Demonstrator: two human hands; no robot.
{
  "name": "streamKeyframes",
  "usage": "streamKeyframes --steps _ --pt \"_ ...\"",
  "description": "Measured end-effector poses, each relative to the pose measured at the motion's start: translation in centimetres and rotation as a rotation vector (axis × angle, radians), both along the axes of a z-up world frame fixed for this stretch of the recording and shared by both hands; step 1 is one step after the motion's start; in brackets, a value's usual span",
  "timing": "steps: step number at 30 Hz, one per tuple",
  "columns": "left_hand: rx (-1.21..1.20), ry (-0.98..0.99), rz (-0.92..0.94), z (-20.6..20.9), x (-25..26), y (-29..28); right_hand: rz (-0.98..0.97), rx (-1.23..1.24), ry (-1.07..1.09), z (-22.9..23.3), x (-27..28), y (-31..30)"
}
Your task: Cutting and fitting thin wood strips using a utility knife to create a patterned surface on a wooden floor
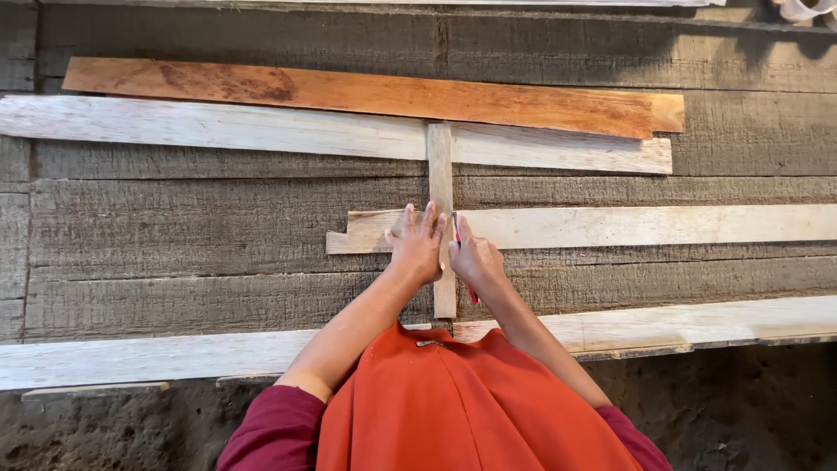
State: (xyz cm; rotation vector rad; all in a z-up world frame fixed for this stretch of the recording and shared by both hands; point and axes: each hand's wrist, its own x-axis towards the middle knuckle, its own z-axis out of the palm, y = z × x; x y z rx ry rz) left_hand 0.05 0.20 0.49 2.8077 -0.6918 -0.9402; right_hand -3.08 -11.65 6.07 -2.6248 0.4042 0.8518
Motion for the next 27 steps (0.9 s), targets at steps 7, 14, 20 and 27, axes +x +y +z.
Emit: streamKeyframes --steps 7,14,20,27 --pt "0.008 0.029 -0.002 0.9 0.1 0.0 -0.058 0.086 -0.027 -0.2 -2.5 -0.4" --pt "0.012 0.054 0.008 2.4 0.2 0.1 0.011 0.005 0.088 0.9 -5.9 0.4" --pt "0.022 0.073 0.008 1.9 0.6 0.0 -0.057 0.067 0.066 6.5 -4.0 0.3" --pt "0.02 0.056 -0.009 1.4 0.4 0.0 -0.06 0.034 -0.033 2.4 0.5 -0.7"
